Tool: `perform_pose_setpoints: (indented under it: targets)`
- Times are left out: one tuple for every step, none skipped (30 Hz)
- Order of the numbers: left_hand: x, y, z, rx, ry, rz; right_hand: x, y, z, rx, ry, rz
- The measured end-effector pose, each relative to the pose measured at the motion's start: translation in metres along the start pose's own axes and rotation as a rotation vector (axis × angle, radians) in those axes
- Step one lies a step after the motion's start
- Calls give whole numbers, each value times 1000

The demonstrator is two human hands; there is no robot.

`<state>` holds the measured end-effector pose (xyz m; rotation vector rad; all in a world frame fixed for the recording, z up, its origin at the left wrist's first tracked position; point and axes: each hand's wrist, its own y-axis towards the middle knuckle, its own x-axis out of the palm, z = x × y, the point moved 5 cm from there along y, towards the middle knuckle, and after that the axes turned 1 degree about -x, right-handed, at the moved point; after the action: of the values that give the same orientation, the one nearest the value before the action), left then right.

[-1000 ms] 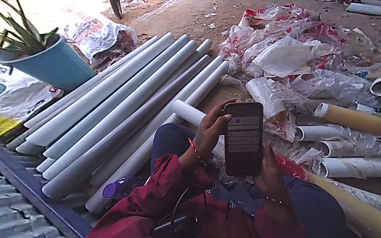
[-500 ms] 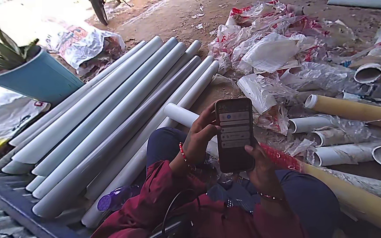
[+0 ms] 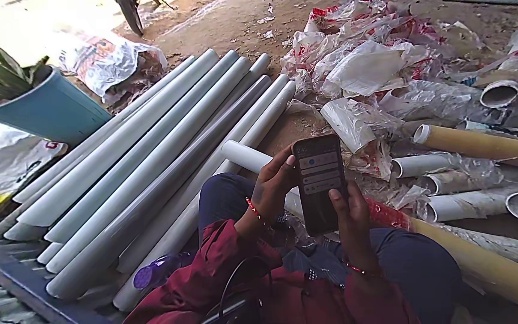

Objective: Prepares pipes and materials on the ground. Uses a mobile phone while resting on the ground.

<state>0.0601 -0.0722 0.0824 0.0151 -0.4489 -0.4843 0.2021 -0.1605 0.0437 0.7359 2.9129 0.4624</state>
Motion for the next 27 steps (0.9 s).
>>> perform_pose_setpoints:
  targets:
    - [1, -1, -1, -3, 5, 1, 0, 0, 1, 1, -50, 19]
    - [2, -1, -2, -7, 6, 5, 0, 0, 2, 14, -91, 37]
    - [3, -1, -3, -11, 5, 9, 0, 0, 3, 30, -117, 52]
    - [3, -2, -3, -16, 4, 12, -1, 0, 4, 40, -137, 67]
    - [3, -1, -4, -19, 6, 13, -2, 0, 5, 41, -169, 83]
    - [3, -1, -5, -20, 5, 12, -3, 1, 5, 28, -202, 104]
    - [3, -2, -6, -24, 6, 11, -5, 0, 4, 11, -222, 128]
    - [3, -2, -6, -29, 11, 6, -7, 0, 3, 3, -213, 161]
    - [4, -2, -6, -34, 16, 5, -8, 0, 2, 8, -188, 188]
    - [4, -1, -5, -35, 21, 5, -9, 0, 2, 9, -167, 200]
    - [5, -2, -5, -34, 25, 7, -9, 0, 1, 2, -176, 201]
    - [6, -2, -5, -32, 27, 8, -8, 0, 1, -17, -227, 196]
    - [6, -2, -5, -30, 30, 5, -8, 0, 0, -37, -286, 179]
    - [7, -3, -6, -29, 32, -1, -7, 0, 0, -46, -340, 162]
    - [7, -4, -7, -29, 34, -4, -7, 0, 1, -30, -391, 152]
    - [8, -4, -8, -34, 41, -4, -7, 0, 2, -2, -442, 148]
    - [8, -5, -8, -41, 47, -12, -7, -1, 3, 27, -489, 145]
    - [9, -6, -9, -43, 47, -23, -7, -1, 3, 49, -524, 144]
    - [9, -6, -11, -43, 48, -34, -7, -1, 3, 56, -549, 149]
    - [8, -6, -11, -41, 48, -44, -7, -1, 3, 49, -561, 156]
    - [8, -6, -12, -41, 51, -47, -7, -1, 2, 35, -557, 165]
    - [7, -6, -12, -43, 56, -43, -8, -1, 1, 30, -533, 174]
    - [7, -6, -11, -45, 57, -36, -9, -1, 0, 28, -507, 185]
    - [6, -6, -11, -48, 55, -28, -9, -2, 0, 22, -479, 193]
    - [6, -6, -11, -49, 55, -20, -10, -2, 0, 16, -455, 198]
    - [6, -6, -11, -49, 56, -18, -9, -2, 0, 6, -444, 198]
    - [6, -6, -11, -49, 54, -19, -9, -2, 0, -5, -441, 194]
